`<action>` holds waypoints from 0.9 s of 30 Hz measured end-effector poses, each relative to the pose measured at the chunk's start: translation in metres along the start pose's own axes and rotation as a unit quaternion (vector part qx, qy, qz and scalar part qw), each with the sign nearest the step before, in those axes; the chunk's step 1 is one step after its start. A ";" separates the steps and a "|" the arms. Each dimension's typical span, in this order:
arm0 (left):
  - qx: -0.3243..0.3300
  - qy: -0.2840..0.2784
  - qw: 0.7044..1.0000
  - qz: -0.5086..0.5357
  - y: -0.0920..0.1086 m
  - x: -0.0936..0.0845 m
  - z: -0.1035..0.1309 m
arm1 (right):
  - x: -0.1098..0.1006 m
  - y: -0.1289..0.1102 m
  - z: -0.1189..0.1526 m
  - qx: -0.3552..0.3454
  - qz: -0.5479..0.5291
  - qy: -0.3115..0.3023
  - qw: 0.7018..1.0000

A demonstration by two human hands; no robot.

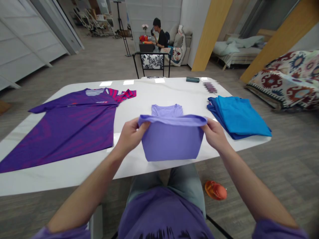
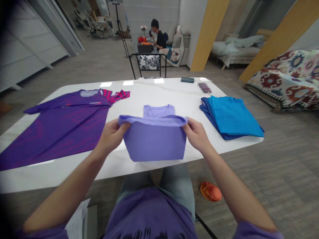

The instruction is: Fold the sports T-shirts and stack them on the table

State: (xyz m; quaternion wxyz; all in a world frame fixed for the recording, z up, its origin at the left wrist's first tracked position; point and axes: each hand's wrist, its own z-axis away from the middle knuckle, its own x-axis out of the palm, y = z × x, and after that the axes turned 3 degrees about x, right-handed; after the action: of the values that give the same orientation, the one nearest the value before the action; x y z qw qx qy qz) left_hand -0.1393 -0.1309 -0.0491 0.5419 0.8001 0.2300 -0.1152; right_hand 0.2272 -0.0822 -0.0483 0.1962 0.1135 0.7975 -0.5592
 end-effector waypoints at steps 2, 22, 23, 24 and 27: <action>-0.037 0.006 0.999 -0.001 -0.034 0.021 -0.072 | 0.020 0.030 -0.079 0.011 0.010 0.012 1.000; -0.030 -0.174 0.923 -0.343 -0.183 0.131 -0.143 | 0.115 0.165 -0.192 0.015 0.404 -0.171 0.898; -0.045 -0.143 0.928 -0.342 -0.182 0.128 -0.144 | 0.114 0.161 -0.189 0.035 0.412 -0.134 0.901; -0.066 -0.102 0.932 -0.342 -0.180 0.125 -0.146 | 0.112 0.157 -0.186 0.066 0.418 -0.088 0.902; -0.148 -0.010 0.928 -0.343 -0.176 0.114 -0.154 | 0.104 0.146 -0.178 0.194 0.409 0.001 0.892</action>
State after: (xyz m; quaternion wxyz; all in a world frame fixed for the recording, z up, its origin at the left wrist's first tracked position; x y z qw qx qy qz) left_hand -0.1371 0.0923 -0.1823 0.5837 0.5819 0.4995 -0.2668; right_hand 0.1592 0.1311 -0.1650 0.3810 0.4656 0.5564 -0.5731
